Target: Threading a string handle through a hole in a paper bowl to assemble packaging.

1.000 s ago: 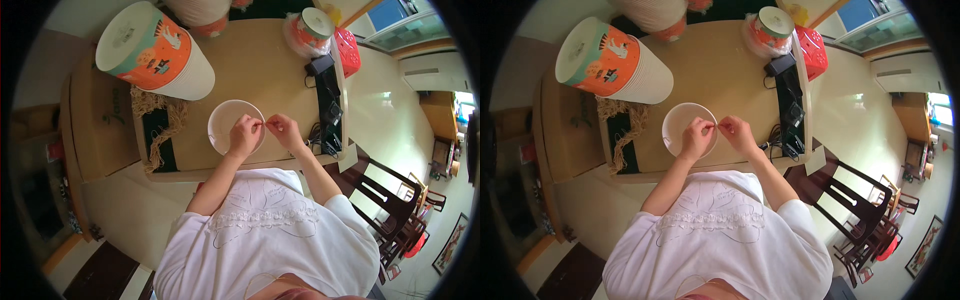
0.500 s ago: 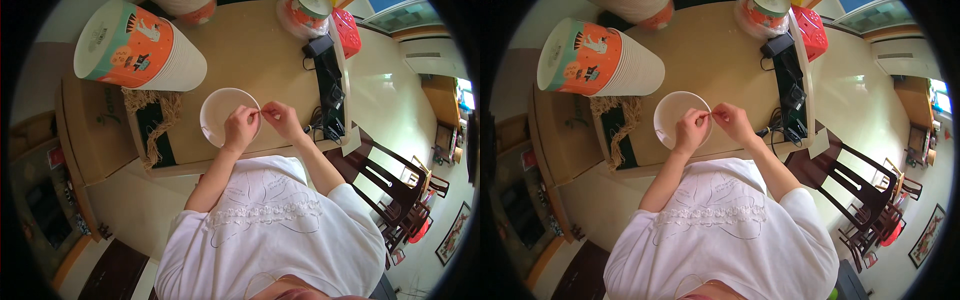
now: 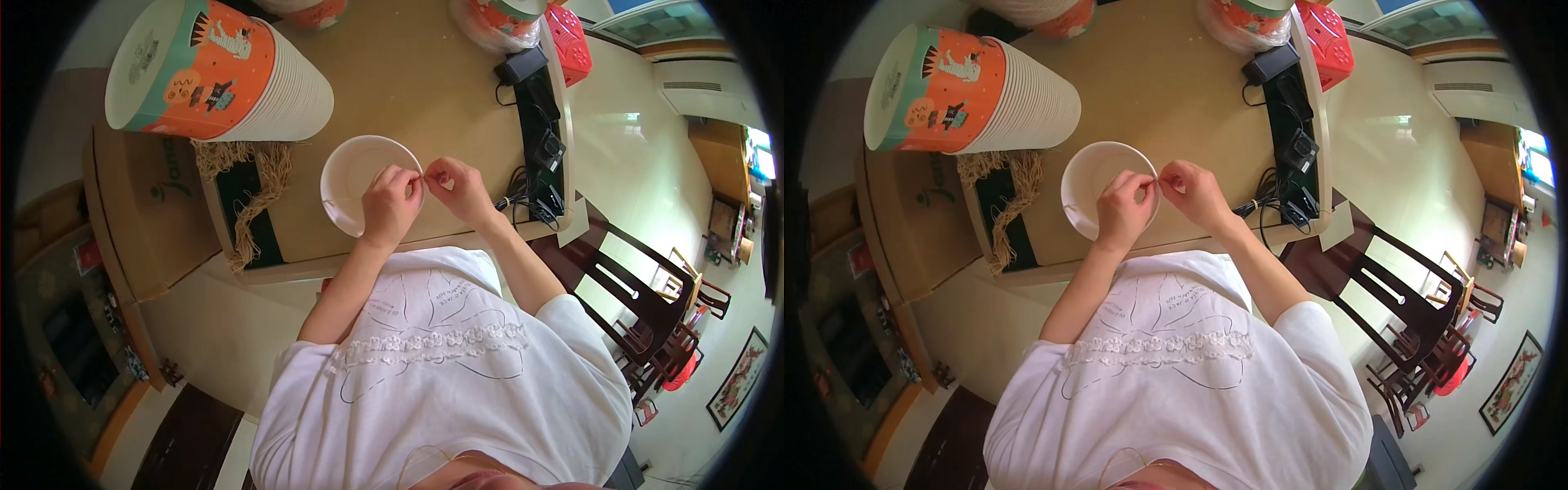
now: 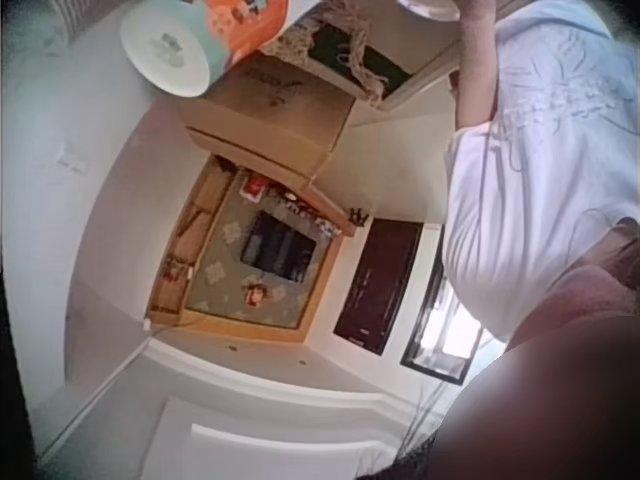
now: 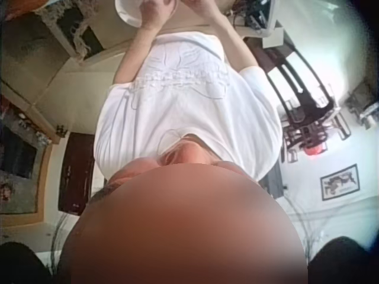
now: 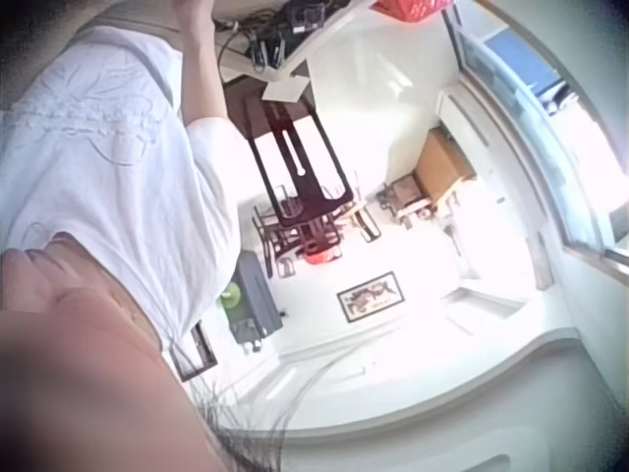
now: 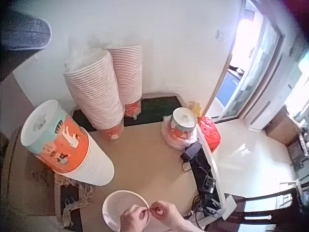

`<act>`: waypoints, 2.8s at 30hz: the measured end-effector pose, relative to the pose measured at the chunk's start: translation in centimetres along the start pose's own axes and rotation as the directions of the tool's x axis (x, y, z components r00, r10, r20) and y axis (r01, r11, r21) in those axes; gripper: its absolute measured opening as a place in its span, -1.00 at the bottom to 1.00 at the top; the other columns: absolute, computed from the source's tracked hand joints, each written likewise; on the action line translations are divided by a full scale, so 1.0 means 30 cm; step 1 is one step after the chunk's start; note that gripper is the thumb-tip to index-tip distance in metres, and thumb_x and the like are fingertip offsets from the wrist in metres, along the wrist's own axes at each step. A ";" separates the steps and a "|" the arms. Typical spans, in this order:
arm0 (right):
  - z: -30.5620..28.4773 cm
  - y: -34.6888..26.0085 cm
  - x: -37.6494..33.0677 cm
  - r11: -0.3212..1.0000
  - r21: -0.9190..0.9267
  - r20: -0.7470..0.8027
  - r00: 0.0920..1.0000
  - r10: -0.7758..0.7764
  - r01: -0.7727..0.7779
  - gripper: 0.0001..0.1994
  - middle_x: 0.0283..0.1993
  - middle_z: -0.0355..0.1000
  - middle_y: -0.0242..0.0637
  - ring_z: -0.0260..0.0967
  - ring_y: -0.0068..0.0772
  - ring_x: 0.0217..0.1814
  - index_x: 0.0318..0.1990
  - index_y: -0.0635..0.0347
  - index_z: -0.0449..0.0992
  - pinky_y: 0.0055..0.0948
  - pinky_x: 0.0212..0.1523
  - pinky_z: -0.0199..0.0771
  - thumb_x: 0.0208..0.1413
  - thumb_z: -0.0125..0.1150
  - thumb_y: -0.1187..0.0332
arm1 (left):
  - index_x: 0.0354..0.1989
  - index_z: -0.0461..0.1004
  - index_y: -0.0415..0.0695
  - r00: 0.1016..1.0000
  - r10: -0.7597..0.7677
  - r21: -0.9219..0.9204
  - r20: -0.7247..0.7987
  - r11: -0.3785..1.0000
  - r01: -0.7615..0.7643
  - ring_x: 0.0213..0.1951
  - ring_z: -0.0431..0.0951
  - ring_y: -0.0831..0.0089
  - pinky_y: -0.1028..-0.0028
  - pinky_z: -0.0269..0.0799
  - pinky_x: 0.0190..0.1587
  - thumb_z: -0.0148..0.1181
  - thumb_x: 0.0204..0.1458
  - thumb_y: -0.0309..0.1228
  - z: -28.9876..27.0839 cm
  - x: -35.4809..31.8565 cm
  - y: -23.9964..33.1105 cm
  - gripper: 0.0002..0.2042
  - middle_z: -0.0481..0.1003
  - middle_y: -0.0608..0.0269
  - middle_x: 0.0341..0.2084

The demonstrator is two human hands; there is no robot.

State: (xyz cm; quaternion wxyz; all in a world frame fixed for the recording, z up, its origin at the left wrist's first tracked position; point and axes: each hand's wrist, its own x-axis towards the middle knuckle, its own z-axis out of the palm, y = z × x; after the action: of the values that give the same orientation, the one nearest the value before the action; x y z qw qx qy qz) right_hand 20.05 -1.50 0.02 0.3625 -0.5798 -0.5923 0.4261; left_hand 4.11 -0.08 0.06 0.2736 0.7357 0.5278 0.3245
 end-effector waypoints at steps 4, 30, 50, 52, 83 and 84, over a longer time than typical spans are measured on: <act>-0.005 -0.015 0.003 0.999 -0.050 0.031 0.999 0.013 -0.012 -0.89 -0.38 0.45 -0.18 0.45 -0.28 -0.34 -0.32 0.28 0.46 -0.44 -0.27 0.50 -0.04 0.21 0.54 | -0.47 0.53 -0.15 0.998 -0.058 -0.052 0.016 0.997 0.059 -0.53 0.48 0.33 0.42 0.39 -0.46 0.24 -0.10 -0.51 0.002 -0.003 -0.007 -0.98 0.48 0.23 -0.53; -0.005 -0.045 0.002 0.998 -0.052 0.037 0.999 -0.025 0.027 -0.89 -0.37 0.40 -0.19 0.42 -0.31 -0.38 -0.32 0.26 0.44 -0.44 -0.34 0.48 -0.04 0.22 0.54 | -0.42 0.55 -0.22 0.966 -0.235 -0.278 0.107 0.926 0.256 -0.61 0.39 0.55 0.54 0.30 -0.53 0.23 -0.05 -0.56 -0.019 -0.012 -0.025 -0.97 0.46 0.24 -0.57; 0.006 -0.062 0.006 0.983 -0.164 0.066 0.995 -0.073 0.083 -0.89 -0.33 0.39 -0.20 0.42 -0.23 -0.33 -0.31 0.23 0.46 -0.37 -0.33 0.47 -0.01 0.22 0.48 | -0.40 0.55 -0.24 0.953 -0.269 -0.321 0.141 0.898 0.301 -0.57 0.42 0.56 0.56 0.33 -0.49 0.22 -0.03 -0.56 -0.032 -0.020 -0.034 -0.96 0.48 0.25 -0.55; 0.004 -0.063 0.009 0.988 -0.144 0.050 0.997 -0.057 0.064 -0.90 -0.32 0.39 -0.20 0.42 -0.21 -0.32 -0.30 0.24 0.46 -0.36 -0.33 0.47 0.00 0.20 0.49 | -0.40 0.55 -0.23 0.955 -0.264 -0.322 0.136 0.900 0.295 -0.58 0.41 0.55 0.56 0.32 -0.49 0.23 -0.04 -0.57 -0.034 -0.017 -0.027 -0.96 0.48 0.25 -0.54; -0.004 -0.062 0.043 0.958 -0.223 0.142 0.978 -0.150 0.180 -0.91 -0.31 0.38 -0.16 0.39 -0.08 -0.26 -0.27 0.17 0.47 -0.25 -0.29 0.44 0.05 0.13 0.50 | -0.43 0.54 -0.19 0.962 -0.248 -0.275 0.113 0.923 0.270 -0.60 0.43 0.46 0.48 0.34 -0.51 0.26 -0.05 -0.47 -0.027 -0.032 -0.031 -0.93 0.45 0.21 -0.53; -0.003 -0.062 0.042 0.958 -0.223 0.143 0.978 -0.151 0.181 -0.91 -0.31 0.38 -0.16 0.39 -0.08 -0.26 -0.27 0.17 0.47 -0.25 -0.29 0.44 0.05 0.13 0.50 | -0.44 0.54 -0.19 0.962 -0.246 -0.275 0.117 0.923 0.269 -0.60 0.42 0.46 0.48 0.33 -0.52 0.26 -0.05 -0.46 -0.028 -0.031 -0.032 -0.93 0.44 0.21 -0.53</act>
State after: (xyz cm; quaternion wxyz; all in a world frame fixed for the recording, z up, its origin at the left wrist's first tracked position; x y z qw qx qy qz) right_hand 19.33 -0.17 1.70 0.2881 -0.5390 -0.7067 0.3564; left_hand 2.67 -0.65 -0.28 0.4393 0.6246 0.5553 0.3293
